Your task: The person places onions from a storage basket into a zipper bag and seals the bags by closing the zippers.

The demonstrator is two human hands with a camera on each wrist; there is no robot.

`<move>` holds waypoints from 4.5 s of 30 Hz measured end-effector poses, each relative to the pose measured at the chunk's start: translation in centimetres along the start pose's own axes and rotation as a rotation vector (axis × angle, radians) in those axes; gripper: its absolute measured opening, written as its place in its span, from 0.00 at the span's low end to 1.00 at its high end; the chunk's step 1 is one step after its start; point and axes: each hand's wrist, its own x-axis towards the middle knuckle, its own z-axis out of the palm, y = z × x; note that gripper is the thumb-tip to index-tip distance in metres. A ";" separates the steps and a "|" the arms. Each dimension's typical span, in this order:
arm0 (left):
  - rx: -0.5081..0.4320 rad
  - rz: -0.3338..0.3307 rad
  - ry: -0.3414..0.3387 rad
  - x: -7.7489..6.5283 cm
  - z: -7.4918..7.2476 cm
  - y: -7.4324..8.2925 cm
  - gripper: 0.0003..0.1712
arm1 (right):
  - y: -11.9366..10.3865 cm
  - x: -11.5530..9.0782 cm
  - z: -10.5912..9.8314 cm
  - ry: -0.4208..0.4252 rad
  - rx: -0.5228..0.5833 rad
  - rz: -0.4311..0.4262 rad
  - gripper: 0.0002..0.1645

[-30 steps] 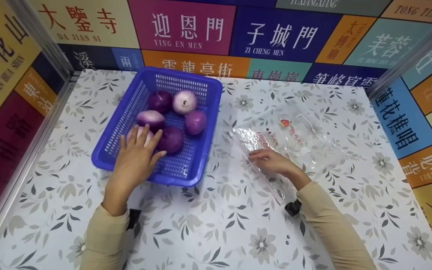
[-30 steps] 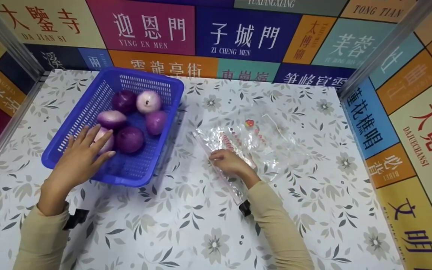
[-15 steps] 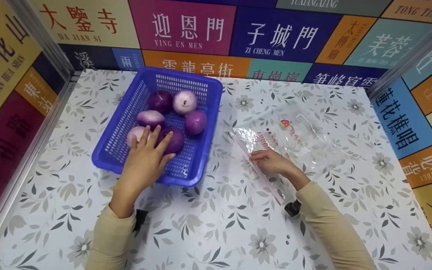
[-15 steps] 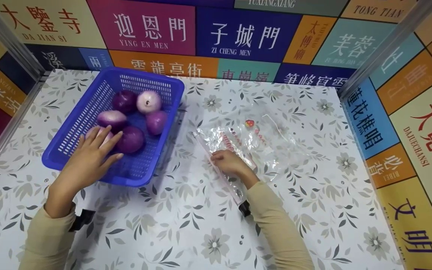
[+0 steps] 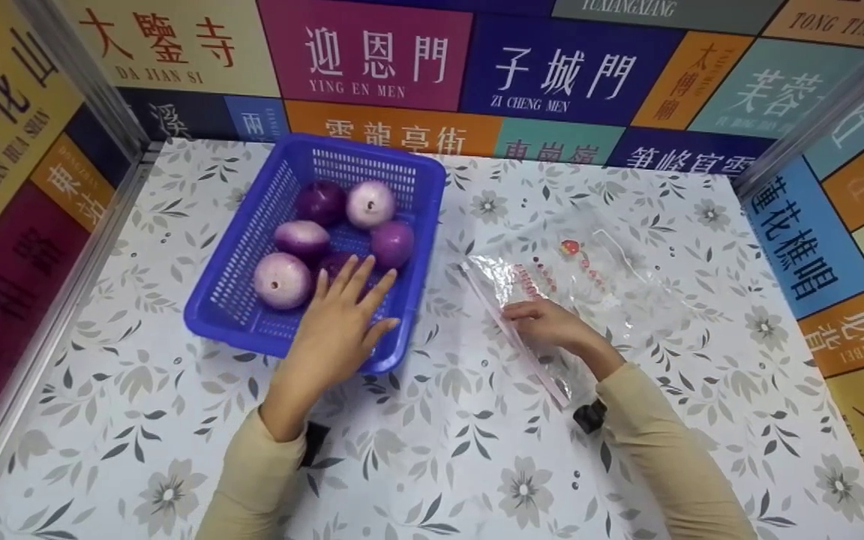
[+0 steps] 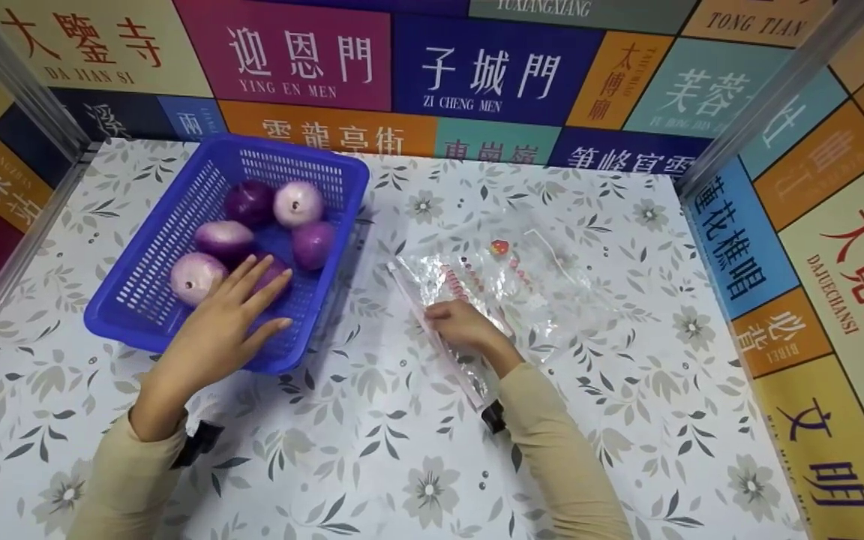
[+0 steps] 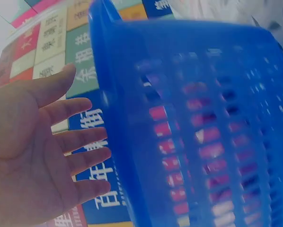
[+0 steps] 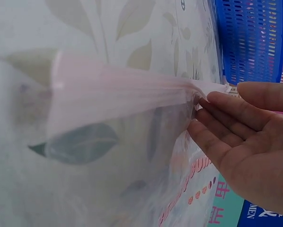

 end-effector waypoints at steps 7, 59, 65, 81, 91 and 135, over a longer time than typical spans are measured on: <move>-0.053 0.085 -0.006 0.6 1.1 3.6 0.31 | 0.2 -0.1 -0.1 -0.002 0.029 -0.005 0.19; 0.140 0.201 -0.512 7.0 14.1 8.9 0.32 | 0.5 0.0 -0.6 -0.048 0.106 0.023 0.20; 0.125 0.186 -0.561 7.3 14.1 9.1 0.32 | 0.5 -0.1 -0.8 -0.062 0.150 0.014 0.20; 0.123 0.189 -0.557 7.1 14.6 9.1 0.31 | 0.3 -0.6 -2.1 -0.035 0.183 0.069 0.21; 0.139 0.177 -0.574 7.2 14.3 9.4 0.31 | -0.6 -1.1 -3.2 0.002 0.243 0.080 0.19; 0.130 0.178 -0.563 7.1 14.5 9.5 0.29 | -1.9 -2.1 -6.1 0.062 0.463 0.158 0.13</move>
